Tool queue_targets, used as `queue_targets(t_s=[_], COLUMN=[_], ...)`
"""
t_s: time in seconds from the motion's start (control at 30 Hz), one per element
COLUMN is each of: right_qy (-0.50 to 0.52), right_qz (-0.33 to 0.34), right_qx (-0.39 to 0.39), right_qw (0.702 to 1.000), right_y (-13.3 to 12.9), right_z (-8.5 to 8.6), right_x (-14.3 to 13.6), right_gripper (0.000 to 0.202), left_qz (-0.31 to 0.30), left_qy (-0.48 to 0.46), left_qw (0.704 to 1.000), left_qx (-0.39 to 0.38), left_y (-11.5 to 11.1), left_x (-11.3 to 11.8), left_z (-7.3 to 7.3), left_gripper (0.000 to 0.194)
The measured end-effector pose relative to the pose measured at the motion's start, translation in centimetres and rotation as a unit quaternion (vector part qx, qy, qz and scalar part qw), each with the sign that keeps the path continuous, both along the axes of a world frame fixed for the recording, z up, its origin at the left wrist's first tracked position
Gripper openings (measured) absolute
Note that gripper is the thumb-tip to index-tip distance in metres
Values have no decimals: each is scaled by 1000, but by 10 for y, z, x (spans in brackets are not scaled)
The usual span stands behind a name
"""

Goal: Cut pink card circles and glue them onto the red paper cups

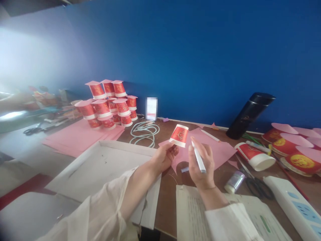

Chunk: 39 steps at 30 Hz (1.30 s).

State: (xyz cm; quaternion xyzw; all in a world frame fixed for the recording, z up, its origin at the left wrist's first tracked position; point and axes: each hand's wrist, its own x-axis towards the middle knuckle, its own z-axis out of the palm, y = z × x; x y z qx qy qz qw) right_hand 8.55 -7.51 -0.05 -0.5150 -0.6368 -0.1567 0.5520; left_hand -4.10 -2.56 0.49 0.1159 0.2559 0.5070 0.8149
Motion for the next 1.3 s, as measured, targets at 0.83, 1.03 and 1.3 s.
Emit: queue_targets(t_s=[0.83,1.03,1.3], right_qy=[49,36,27], right_qz=[-19,-22,-33], right_qx=[-63,-58,-60], right_qw=[997,997,997], right_y=[0,0,2], right_z=[-3,-4,-4], right_x=[-12,-15,-14], right_gripper=[19,17,17], left_qz=[-25,-28,-27], left_qy=[-15,-9,-1], left_qw=[1000,999,999], left_qx=[8,15,46], left_y=[-2,-3,-4], left_x=[7,8,10], left_z=[-6,-4,-5], left_gripper=[13,14,15])
